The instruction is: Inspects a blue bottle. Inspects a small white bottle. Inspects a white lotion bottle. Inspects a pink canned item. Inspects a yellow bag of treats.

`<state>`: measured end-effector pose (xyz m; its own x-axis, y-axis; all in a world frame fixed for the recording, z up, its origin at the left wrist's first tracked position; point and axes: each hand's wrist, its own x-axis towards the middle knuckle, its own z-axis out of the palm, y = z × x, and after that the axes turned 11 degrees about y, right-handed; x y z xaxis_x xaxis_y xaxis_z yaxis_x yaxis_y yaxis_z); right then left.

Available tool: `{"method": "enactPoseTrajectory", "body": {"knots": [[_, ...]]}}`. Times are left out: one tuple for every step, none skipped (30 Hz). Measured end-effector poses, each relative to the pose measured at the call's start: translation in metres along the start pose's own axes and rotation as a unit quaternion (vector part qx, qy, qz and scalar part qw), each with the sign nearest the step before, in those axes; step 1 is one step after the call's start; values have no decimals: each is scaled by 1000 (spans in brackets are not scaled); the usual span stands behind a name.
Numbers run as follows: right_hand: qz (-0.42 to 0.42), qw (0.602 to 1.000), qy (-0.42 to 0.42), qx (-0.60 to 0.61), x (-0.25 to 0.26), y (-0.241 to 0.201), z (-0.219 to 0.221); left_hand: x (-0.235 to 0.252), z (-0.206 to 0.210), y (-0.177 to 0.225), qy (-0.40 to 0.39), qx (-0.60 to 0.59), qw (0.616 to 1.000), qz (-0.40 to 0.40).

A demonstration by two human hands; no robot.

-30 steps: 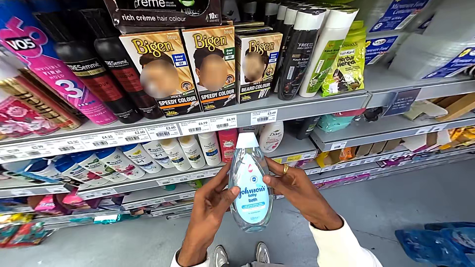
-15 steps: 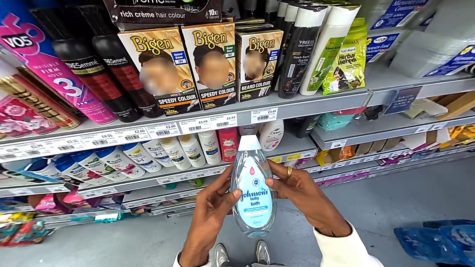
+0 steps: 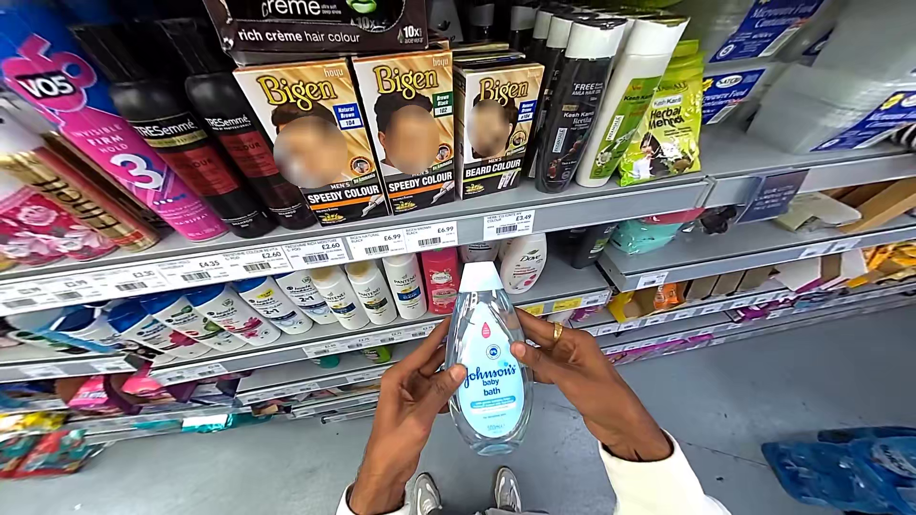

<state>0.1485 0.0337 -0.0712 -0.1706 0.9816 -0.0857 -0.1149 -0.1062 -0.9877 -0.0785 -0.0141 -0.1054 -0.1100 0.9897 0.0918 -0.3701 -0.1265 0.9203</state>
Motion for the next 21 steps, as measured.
{"method": "enactPoseTrajectory", "body": {"knots": [[0, 1000, -1, 1, 0, 0, 0, 0, 0, 0, 1, 0, 1000, 0], [0, 1000, -1, 4, 0, -1, -1, 0, 1, 0, -1, -1, 1000, 1], [2, 1000, 0, 6, 0, -1, -1, 0, 1, 0, 0, -2, 1000, 1], [3, 1000, 0, 8, 0, -1, -2, 0, 2, 0, 1, -3, 1000, 1], [3, 1000, 0, 9, -1, 0, -2, -1, 2, 0, 0, -3, 1000, 0], [3, 1000, 2, 8, -1, 0, -2, -1, 2, 0, -1, -3, 1000, -1], [3, 1000, 3, 6, -1, 0, -2, -1, 2, 0, 0, -3, 1000, -3], [1, 1000, 5, 2, -1, 0, -2, -1, 2, 0, 2, -2, 1000, -2], [0, 1000, 6, 1, 0, 0, -2, 0, 3, 0, 4, -2, 1000, -2], [0, 1000, 6, 1, 0, 0, -2, 0, 3, -1, 5, -3, 1000, -2], [0, 1000, 6, 3, 0, 0, -2, 1, 3, 0, 6, -4, 1000, -5], [2, 1000, 7, 5, 1, 0, -2, 1, 3, 0, 8, -5, 1000, -10], [5, 1000, 8, 6, 1, 0, -2, 1, 3, 0, 9, -6, 1000, -13], [6, 1000, 9, 7, 1, 0, -2, 2, 3, 0, 10, -6, 1000, -16], [7, 1000, 10, 7, 1, -1, -2, 2, 3, 0, 9, -5, 1000, -17], [7, 1000, 10, 7, 1, -1, -1, 3, 3, -1, 9, -6, 1000, -18], [7, 1000, 9, 6, 2, -2, -2, 3, 2, -1, 6, -6, 1000, -17], [6, 1000, 7, 6, 2, -1, -2, 3, 2, -1, 3, -6, 1000, -15], [6, 1000, 6, 5, 2, -1, -2, 4, 2, -1, 1, -6, 1000, -12], [6, 1000, 5, 4, 2, -1, -2, 4, 1, -2, -2, -6, 1000, -10], [6, 1000, 5, 4, 3, -1, -2, 4, 1, -2, -4, -6, 1000, -9]]}}
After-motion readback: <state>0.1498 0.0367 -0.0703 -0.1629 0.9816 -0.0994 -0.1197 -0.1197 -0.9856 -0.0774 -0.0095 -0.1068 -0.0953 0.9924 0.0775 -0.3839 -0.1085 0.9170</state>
